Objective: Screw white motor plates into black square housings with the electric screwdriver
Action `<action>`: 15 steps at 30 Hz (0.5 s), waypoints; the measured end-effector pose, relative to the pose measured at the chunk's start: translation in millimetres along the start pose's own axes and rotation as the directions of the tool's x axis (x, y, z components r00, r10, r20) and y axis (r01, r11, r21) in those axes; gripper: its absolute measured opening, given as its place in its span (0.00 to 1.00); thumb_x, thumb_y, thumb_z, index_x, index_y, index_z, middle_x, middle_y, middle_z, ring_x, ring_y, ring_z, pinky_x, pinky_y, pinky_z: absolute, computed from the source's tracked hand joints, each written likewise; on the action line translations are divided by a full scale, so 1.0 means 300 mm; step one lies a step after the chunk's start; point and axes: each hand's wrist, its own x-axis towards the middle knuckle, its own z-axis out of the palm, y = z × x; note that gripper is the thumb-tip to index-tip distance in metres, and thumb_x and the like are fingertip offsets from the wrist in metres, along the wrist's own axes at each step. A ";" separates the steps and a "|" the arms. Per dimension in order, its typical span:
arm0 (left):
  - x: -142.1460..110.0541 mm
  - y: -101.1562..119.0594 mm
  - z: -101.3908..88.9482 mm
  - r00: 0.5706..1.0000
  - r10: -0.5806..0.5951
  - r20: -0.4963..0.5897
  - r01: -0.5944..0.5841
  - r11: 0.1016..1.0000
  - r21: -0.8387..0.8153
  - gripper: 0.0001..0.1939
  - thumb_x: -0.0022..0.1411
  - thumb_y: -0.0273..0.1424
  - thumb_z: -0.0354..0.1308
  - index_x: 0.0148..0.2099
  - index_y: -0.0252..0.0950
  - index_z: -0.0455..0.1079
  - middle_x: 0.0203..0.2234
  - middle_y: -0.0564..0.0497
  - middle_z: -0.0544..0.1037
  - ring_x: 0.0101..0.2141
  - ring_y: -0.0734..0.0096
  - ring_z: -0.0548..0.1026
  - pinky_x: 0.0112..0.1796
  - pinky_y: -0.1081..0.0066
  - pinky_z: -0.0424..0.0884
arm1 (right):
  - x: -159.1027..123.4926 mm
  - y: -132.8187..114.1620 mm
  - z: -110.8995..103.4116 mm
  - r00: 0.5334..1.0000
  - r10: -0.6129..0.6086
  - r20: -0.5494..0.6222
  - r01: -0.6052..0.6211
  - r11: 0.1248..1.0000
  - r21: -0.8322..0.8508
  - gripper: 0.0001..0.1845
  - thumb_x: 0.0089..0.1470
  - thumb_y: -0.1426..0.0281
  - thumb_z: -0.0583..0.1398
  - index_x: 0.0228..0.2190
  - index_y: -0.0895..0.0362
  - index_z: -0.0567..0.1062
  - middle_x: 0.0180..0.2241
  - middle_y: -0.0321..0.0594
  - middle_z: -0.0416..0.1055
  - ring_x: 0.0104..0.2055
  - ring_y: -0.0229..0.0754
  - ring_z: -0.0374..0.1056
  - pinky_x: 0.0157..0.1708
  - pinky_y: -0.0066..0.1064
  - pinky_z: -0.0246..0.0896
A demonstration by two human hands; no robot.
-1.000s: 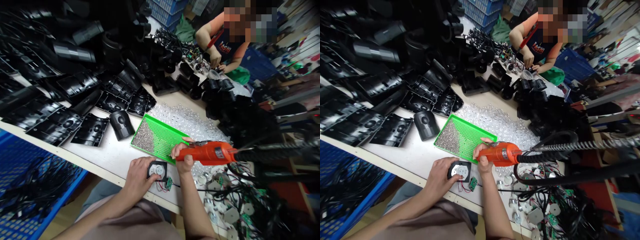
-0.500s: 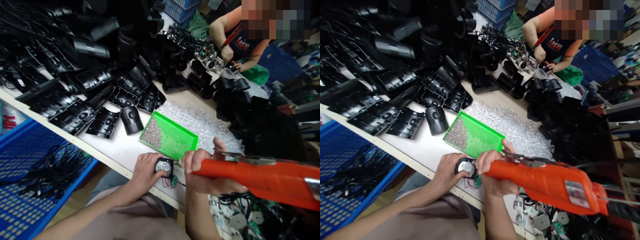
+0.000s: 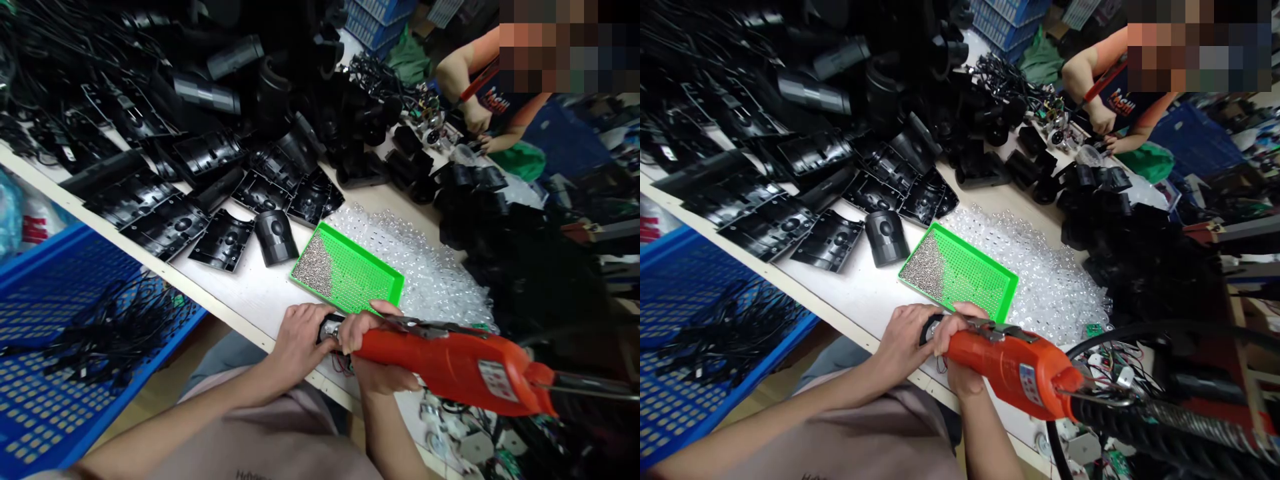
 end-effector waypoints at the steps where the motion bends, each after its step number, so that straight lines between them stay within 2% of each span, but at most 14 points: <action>1: 0.001 0.001 -0.001 1.000 0.000 0.002 0.000 1.000 -0.001 0.18 0.60 0.30 0.60 0.52 0.39 0.66 0.43 0.49 0.78 0.45 0.58 0.73 0.45 0.59 0.63 | -0.002 0.000 0.000 1.000 0.001 0.003 -0.001 1.000 0.001 0.37 0.40 0.38 0.61 0.46 0.47 0.72 0.16 0.27 0.61 0.14 0.35 0.55 0.17 0.30 0.60; 7: 0.002 0.005 -0.007 1.000 -0.018 0.017 0.018 1.000 -0.015 0.17 0.60 0.31 0.60 0.52 0.40 0.66 0.43 0.49 0.78 0.46 0.58 0.73 0.45 0.59 0.62 | -0.005 0.004 -0.005 1.000 0.021 -0.005 -0.021 0.999 -0.024 0.37 0.41 0.36 0.58 0.45 0.47 0.71 0.15 0.27 0.60 0.13 0.36 0.55 0.17 0.31 0.60; 15: -0.004 -0.002 0.000 1.000 0.006 -0.003 -0.006 1.000 -0.020 0.19 0.60 0.29 0.60 0.53 0.39 0.65 0.43 0.49 0.77 0.46 0.59 0.73 0.45 0.59 0.62 | -0.003 0.006 0.001 1.000 0.001 0.010 -0.001 1.000 -0.030 0.34 0.42 0.39 0.60 0.44 0.48 0.73 0.16 0.27 0.62 0.14 0.36 0.56 0.16 0.27 0.53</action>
